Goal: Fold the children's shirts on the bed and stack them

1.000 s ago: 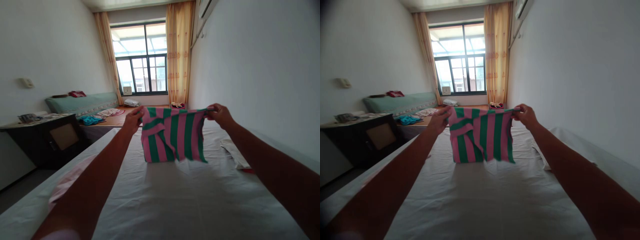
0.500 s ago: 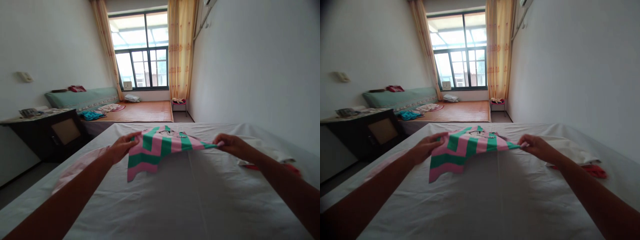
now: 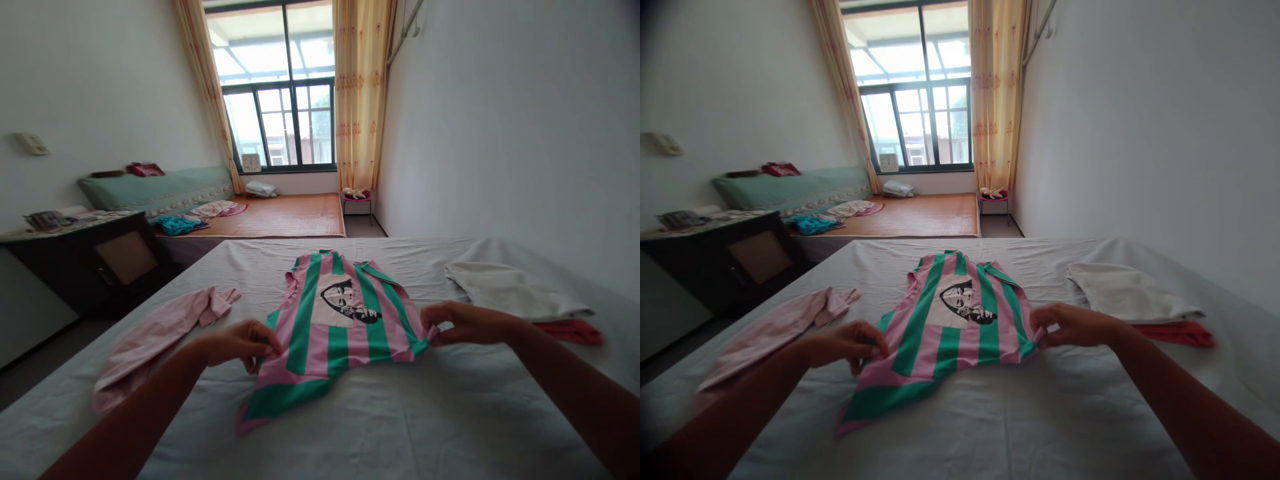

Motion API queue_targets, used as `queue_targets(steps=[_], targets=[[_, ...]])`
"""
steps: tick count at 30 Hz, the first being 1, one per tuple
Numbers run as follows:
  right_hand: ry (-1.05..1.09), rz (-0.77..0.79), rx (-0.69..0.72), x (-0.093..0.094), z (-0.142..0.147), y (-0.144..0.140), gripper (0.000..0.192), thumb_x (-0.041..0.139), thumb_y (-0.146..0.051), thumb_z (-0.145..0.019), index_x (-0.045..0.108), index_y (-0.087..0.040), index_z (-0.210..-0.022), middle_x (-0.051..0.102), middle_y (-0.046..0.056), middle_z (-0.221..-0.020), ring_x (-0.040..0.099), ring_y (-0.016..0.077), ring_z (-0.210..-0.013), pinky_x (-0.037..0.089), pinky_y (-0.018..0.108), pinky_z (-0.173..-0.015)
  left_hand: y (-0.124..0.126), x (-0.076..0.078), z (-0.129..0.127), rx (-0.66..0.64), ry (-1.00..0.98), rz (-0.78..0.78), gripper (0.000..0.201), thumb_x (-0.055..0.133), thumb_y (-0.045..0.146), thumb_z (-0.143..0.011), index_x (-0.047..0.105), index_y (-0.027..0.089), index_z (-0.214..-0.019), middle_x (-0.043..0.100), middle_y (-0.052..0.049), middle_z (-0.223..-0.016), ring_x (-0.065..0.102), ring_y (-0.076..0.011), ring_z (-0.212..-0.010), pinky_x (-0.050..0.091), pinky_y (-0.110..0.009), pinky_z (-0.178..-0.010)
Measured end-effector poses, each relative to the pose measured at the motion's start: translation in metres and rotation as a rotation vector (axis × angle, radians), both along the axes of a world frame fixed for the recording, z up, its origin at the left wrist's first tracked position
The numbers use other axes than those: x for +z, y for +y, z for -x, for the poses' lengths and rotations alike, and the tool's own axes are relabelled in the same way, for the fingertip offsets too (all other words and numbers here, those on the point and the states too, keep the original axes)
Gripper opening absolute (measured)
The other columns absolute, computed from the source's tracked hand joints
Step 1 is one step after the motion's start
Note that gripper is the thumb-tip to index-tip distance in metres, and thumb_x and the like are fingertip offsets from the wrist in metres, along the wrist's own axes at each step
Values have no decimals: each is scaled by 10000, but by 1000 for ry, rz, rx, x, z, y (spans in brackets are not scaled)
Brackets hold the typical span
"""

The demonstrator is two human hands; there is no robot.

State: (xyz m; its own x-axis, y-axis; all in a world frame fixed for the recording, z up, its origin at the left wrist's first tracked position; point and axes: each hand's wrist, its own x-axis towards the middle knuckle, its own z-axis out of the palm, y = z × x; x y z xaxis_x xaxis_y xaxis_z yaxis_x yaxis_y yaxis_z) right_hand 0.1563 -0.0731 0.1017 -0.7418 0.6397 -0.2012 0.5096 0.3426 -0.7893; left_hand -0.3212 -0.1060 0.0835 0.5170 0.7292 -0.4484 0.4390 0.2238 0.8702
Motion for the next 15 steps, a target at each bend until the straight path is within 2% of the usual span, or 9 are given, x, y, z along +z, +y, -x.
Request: queue_targets(steps=[2,3,5,7,10,12,15], targets=[[92,49,-61,-1,1,13,319,658,-442,-756,613,-163,-905,648,48,-869,592,187,-832,455,301,-765,11,3,3,-1,-34,22,343,742,391,-681,739,156,-932,650,-29,-631,565,-110,-485,479,-191,-451],[142,51,-120,-3,2,21,329,670,-450,-745,601,-161,-886,648,45,-855,592,181,-818,455,293,-750,18,3,4,47,-79,27,337,749,367,-679,738,146,-932,652,-29,-615,564,-104,-470,483,-187,-453],[243,14,-287,-13,4,40,358,690,-467,-722,578,-163,-872,651,41,-845,595,173,-799,458,282,-728,33,0,2,237,-220,9,343,761,326,-674,726,144,-963,684,-40,-679,599,-107,-519,510,-186,-505],[326,-46,-520,-26,8,59,402,680,-501,-719,554,-170,-912,653,44,-849,603,173,-781,473,283,-705,49,-7,-2,457,-353,-36,374,753,312,-684,698,158,-1019,707,-56,-812,638,-119,-628,532,-192,-580],[350,-54,-815,-49,15,79,503,590,-558,-772,497,-176,-1086,654,66,-869,621,181,-745,505,303,-665,70,-21,-6,633,-336,-136,449,700,377,-722,635,164,-1112,696,-69,-863,625,-112,-628,505,-189,-528],[308,13,-874,-60,16,82,593,533,-579,-804,429,-168,-1217,663,98,-924,641,198,-764,525,330,-683,79,-32,-5,698,-187,-281,516,670,448,-720,607,153,-1138,686,-68,-838,600,-112,-592,453,-185,-468],[259,98,-770,-67,11,73,783,579,-550,-786,260,-153,-1381,660,144,-1064,651,234,-895,522,359,-782,83,-46,0,694,44,-566,540,646,532,-689,650,139,-1058,690,-72,-891,625,-180,-757,476,-232,-584]])
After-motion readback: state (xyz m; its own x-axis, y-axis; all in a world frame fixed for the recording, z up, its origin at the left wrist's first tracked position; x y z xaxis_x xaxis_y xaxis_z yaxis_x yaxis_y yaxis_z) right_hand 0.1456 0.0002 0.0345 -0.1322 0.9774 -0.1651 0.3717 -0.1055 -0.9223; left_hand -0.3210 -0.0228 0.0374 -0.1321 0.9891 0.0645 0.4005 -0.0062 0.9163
